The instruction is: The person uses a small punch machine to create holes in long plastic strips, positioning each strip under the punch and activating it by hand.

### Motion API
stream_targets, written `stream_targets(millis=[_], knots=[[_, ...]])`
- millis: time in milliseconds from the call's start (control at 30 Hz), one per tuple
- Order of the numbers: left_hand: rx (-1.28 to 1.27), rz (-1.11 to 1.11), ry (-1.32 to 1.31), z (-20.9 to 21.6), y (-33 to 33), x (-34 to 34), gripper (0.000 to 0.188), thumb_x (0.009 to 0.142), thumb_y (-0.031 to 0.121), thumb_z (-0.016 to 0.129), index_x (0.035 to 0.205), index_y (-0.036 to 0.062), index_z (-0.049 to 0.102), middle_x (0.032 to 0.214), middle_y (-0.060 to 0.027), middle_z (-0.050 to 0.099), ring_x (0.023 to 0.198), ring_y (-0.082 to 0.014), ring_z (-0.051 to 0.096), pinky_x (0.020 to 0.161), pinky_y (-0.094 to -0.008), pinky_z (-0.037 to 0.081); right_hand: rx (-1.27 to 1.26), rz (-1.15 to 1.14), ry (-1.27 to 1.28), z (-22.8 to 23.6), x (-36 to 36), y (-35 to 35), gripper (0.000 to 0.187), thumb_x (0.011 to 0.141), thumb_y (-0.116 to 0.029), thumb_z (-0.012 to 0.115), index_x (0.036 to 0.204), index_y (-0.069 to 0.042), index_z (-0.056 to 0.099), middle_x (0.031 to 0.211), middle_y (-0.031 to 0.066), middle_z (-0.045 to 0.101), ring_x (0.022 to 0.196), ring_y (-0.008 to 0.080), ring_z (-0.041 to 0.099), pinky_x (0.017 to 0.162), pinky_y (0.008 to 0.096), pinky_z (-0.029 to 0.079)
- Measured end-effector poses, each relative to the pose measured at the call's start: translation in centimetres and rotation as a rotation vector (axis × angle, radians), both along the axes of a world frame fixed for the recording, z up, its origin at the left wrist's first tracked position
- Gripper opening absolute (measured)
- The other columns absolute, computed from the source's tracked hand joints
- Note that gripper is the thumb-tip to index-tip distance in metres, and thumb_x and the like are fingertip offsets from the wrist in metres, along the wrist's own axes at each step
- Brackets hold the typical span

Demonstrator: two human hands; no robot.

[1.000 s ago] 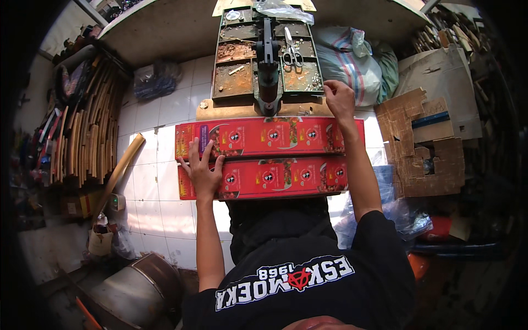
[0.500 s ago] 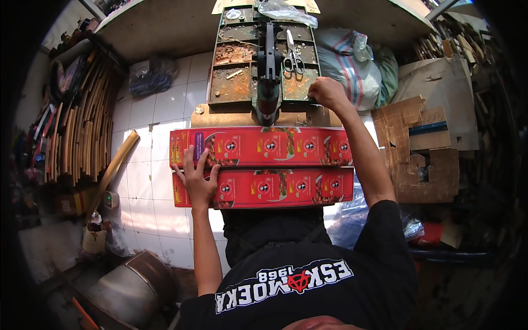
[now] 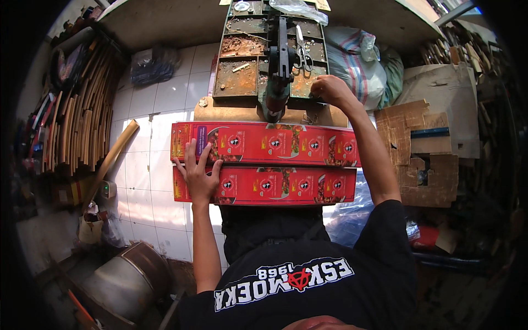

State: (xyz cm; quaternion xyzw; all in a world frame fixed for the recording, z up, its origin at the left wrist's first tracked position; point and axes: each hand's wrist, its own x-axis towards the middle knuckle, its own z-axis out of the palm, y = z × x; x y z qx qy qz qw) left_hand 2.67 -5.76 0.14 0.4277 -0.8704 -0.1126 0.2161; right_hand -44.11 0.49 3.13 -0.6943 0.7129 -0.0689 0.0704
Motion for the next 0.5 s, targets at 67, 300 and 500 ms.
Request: stream_targets(millis=[67,300,500], knots=[[0.002,0.002,0.002,-0.1,0.0,0.0,0.051,0.085,0.033,0.073,0.134,0.0222,0.062,0.155,-0.0088,0.039,0.146,-0.0304,0.032,0.118,-0.0655,0.005,-0.03,0.004,-0.028,-0.4,-0.4,0.0,0.01,0.082,-0.016,0.067,0.088,-0.011,0.073,0.089,0.0095,0.069,0.088,0.0307,0.068,0.076,0.0421,0.054],[0.007,0.016,0.011,-0.4,-0.1,0.3,0.053,0.082,0.033,0.077,0.132,0.0246,0.063,0.156,-0.0064,0.039,0.146,-0.0284,0.032,0.118,-0.0652,0.005,-0.059,-0.213,-0.13,-0.3,0.5,-0.2,0.015,0.082,-0.012,0.068,0.095,-0.009,0.074,0.087,0.0137,0.071,0.086,0.0332,0.068,0.077,0.042,0.054],[0.008,0.017,0.012,-0.1,0.0,0.3,0.053,0.083,0.034,0.076,0.133,0.0249,0.062,0.156,-0.0068,0.039,0.146,-0.0288,0.032,0.118,-0.0651,0.005,-0.02,-0.121,-0.146,0.7,0.0,0.1,0.017,0.082,-0.012,0.069,0.098,-0.011,0.075,0.091,0.0131,0.071,0.088,0.0328,0.068,0.078,0.0413,0.054]])
